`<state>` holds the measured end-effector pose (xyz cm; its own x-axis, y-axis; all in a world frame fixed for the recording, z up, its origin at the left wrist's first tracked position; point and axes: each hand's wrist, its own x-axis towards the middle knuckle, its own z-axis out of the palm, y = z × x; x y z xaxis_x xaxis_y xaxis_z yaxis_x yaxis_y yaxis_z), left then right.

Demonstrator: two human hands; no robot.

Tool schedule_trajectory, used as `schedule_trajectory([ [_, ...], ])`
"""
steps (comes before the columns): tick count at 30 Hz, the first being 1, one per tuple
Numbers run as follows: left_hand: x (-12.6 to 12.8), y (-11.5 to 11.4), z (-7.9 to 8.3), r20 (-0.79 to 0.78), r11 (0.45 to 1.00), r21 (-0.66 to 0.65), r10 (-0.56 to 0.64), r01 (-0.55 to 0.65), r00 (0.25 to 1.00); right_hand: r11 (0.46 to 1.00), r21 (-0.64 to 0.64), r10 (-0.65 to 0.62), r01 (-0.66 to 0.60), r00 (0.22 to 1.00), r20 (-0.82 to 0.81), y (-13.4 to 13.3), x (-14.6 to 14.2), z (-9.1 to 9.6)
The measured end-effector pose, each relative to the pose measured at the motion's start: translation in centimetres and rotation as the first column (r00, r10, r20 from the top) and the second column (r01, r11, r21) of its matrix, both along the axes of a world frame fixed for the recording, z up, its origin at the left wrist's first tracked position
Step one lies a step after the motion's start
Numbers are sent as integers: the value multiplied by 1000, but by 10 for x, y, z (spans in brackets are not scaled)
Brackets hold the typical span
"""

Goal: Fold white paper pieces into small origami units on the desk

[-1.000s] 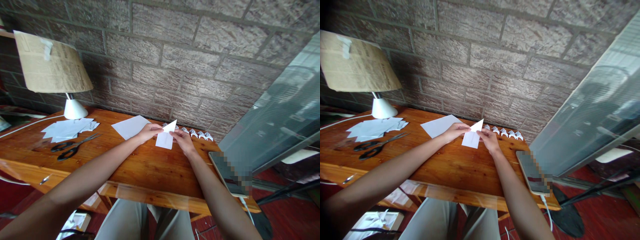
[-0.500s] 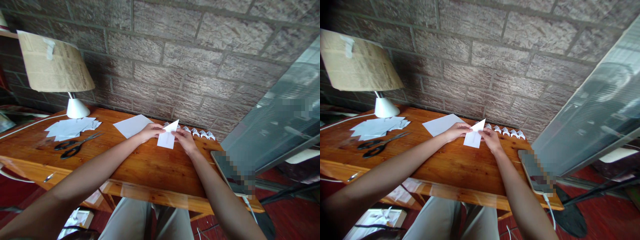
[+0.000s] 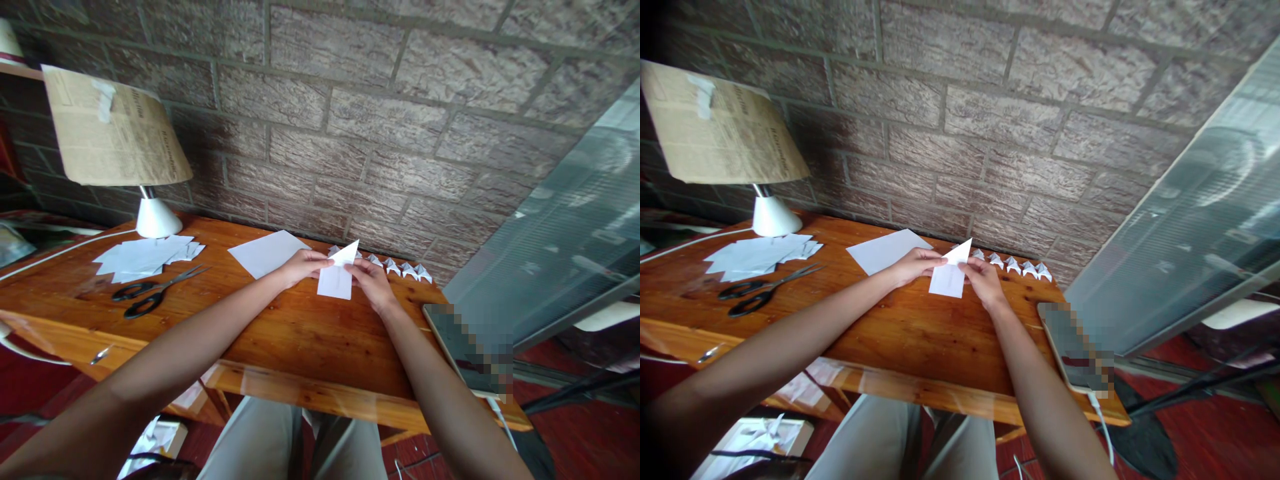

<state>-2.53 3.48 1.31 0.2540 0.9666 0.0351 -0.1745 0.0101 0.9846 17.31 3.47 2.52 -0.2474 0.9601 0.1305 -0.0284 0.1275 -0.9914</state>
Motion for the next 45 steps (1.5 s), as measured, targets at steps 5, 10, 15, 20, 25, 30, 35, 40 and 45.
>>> schedule_trajectory([
  [5, 1, -2, 2, -30, 999, 37, 0, 1, 1000, 1000, 2, 9, -9, 1000, 5, -3, -1, 3],
  [10, 1, -6, 5, -137, 993, 87, -64, 76, 989, 998, 10, -55, 56, 996, -66, -2, 1, 11],
  [15, 4, -7, 3, -264, 980, 97, -146, 176, 954, 994, 25, -104, 107, 991, -83, 1, 3, 9],
  [20, 6, -2, -3, -290, 947, 300, -20, 111, 957, 999, 42, -27, 28, 999, -22, -3, -3, 5],
  [25, 7, -2, -2, -346, 924, 366, 20, 115, 938, 999, 47, 18, -18, 1000, -4, -6, -6, 5],
  [30, 9, -7, 3, -338, 903, 409, 18, 130, 941, 1000, 16, 16, -15, 1000, -27, -6, -5, 8],
  [35, 10, -10, 6, -338, 881, 458, 52, 116, 940, 999, -24, -45, 43, 998, -53, -7, -3, 12],
  [40, 11, -11, 9, -384, 870, 482, 99, 108, 918, 996, 10, -85, 85, 996, -40, -5, -1, 13],
  [45, 11, -9, 10, -405, 876, 467, 95, 117, 909, 991, 73, -106, 109, 993, -46, -3, -2, 12],
])
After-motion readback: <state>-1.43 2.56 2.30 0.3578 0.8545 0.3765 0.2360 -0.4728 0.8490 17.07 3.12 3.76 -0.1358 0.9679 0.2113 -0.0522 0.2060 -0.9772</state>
